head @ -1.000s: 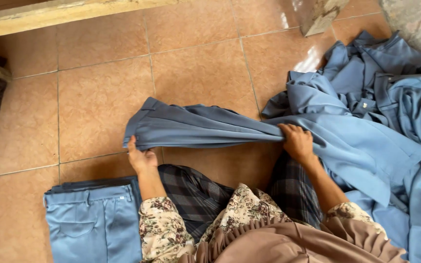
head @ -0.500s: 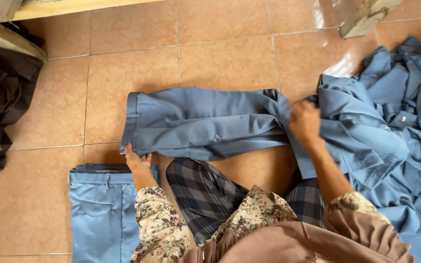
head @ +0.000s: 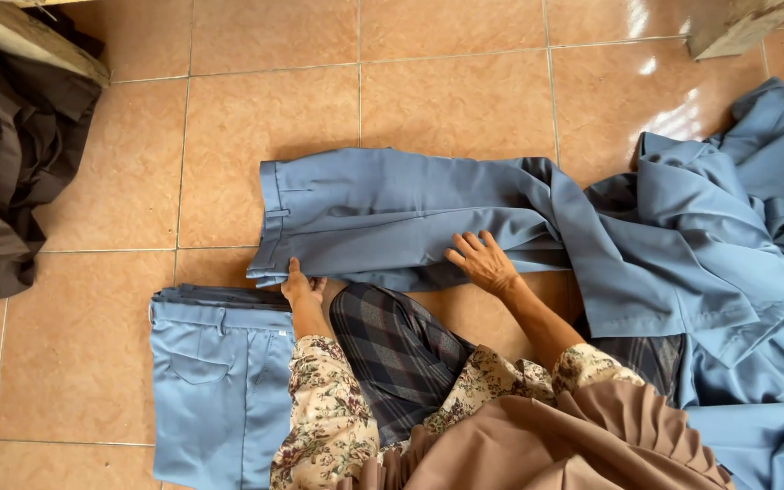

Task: The person folds blue trousers on a tiled floor. They pick up each pair from a pile, lay it flat, fold the legs together, and then fold the garment into a compact rectangle before stacking it.

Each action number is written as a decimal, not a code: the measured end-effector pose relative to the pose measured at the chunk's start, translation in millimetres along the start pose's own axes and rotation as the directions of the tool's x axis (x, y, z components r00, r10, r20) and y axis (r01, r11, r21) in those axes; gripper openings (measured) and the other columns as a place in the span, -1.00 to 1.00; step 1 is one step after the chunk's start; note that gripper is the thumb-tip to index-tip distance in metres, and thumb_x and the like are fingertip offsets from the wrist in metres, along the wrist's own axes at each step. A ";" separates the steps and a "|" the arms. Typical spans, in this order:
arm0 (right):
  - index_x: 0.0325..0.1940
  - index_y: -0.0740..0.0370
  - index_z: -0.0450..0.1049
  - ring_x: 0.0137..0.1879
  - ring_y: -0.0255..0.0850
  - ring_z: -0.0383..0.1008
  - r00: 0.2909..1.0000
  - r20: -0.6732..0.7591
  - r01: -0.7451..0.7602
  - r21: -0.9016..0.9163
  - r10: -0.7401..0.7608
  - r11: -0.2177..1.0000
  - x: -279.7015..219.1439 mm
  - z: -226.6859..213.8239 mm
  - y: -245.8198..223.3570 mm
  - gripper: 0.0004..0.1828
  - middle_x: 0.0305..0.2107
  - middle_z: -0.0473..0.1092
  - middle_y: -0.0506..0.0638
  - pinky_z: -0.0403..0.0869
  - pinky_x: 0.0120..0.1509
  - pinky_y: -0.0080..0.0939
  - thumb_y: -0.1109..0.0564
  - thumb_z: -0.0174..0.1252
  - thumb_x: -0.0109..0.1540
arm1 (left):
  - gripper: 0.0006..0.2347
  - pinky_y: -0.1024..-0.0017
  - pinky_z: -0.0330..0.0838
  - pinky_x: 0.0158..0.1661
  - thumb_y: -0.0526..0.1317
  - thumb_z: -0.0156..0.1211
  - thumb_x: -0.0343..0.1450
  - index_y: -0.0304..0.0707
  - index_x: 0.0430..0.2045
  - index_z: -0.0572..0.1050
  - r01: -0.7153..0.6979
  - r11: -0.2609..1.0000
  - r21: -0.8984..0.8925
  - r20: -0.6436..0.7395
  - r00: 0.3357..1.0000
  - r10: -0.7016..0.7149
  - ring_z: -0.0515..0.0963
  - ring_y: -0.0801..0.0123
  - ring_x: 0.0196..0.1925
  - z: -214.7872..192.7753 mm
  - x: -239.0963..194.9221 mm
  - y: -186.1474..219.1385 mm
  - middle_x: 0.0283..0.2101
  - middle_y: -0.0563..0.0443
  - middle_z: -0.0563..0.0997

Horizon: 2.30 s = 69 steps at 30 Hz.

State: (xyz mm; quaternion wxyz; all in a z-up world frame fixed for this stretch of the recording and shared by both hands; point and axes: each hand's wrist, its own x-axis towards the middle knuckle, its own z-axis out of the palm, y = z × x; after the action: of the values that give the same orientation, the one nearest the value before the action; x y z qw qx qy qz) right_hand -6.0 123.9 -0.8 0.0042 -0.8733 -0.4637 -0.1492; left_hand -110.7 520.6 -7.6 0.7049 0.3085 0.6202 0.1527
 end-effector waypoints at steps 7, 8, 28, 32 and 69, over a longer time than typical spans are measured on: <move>-0.14 -0.14 0.35 -0.25 -0.11 0.38 0.959 -0.276 0.113 0.151 -0.067 0.982 16.0 -43.6 22.0 -0.73 -0.20 0.33 -0.04 0.39 -0.20 -0.14 0.24 -0.21 0.38 | -0.30 -0.11 0.46 0.18 -0.09 0.28 0.49 -0.30 0.40 -0.07 -0.104 0.985 -0.136 0.076 0.990 0.115 0.17 -0.43 0.40 3.4 -43.5 53.1 0.40 -0.58 0.04; -0.24 -0.11 0.38 -0.22 -0.09 0.37 0.953 -0.290 0.138 0.165 -0.086 0.977 14.6 -48.0 22.4 -0.73 -0.14 0.35 -0.02 0.37 -0.20 -0.14 0.21 -0.19 0.37 | -0.28 -0.12 0.44 0.20 -0.09 0.28 0.49 -0.30 0.41 -0.11 -0.121 0.978 -0.168 0.101 0.985 0.139 0.10 -0.43 0.43 4.1 -49.1 60.0 0.44 -0.58 -0.04; -0.41 0.02 0.53 -0.16 -0.19 0.51 0.909 -0.321 -0.180 0.274 0.266 0.945 58.4 -56.3 13.2 -0.81 -0.25 0.41 -0.15 0.44 -0.17 -0.22 -0.01 0.22 0.28 | -0.57 -0.10 0.36 0.28 -0.10 0.19 0.52 -0.41 0.20 0.31 0.024 0.794 -0.607 0.212 0.968 0.133 0.30 -0.16 0.37 -21.8 69.7 44.9 0.28 -0.44 0.32; -0.39 0.05 0.52 -0.18 -0.20 0.53 0.906 -0.309 -0.173 0.355 0.290 0.919 62.9 -54.1 -2.1 -0.83 -0.26 0.42 -0.13 0.45 -0.20 -0.24 0.01 0.23 0.27 | -0.68 -0.06 0.46 0.04 -0.08 0.24 0.45 -0.44 -0.18 0.45 0.204 0.811 -0.549 0.357 0.934 0.007 0.47 -0.09 -0.03 10.8 -56.1 -25.2 -0.15 -0.30 0.48; -0.11 -0.12 0.63 -0.47 -0.26 0.53 0.532 0.313 -0.676 0.716 0.787 0.172 -47.9 -30.3 113.9 -0.53 -0.51 0.49 -0.15 0.49 -0.23 -0.30 0.43 0.10 0.15 | -0.56 -0.12 0.48 0.19 0.06 0.25 0.43 -0.32 0.04 0.50 0.168 0.880 -0.444 0.322 0.947 -0.018 0.65 -0.08 0.11 -29.2 5.8 64.0 0.05 -0.29 0.64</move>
State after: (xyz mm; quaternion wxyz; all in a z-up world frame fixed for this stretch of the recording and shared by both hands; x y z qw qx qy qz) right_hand 53.5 15.8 30.4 0.4794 -0.8771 0.0015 0.0309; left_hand -127.1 580.1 26.7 0.8526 0.1201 0.4620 0.2125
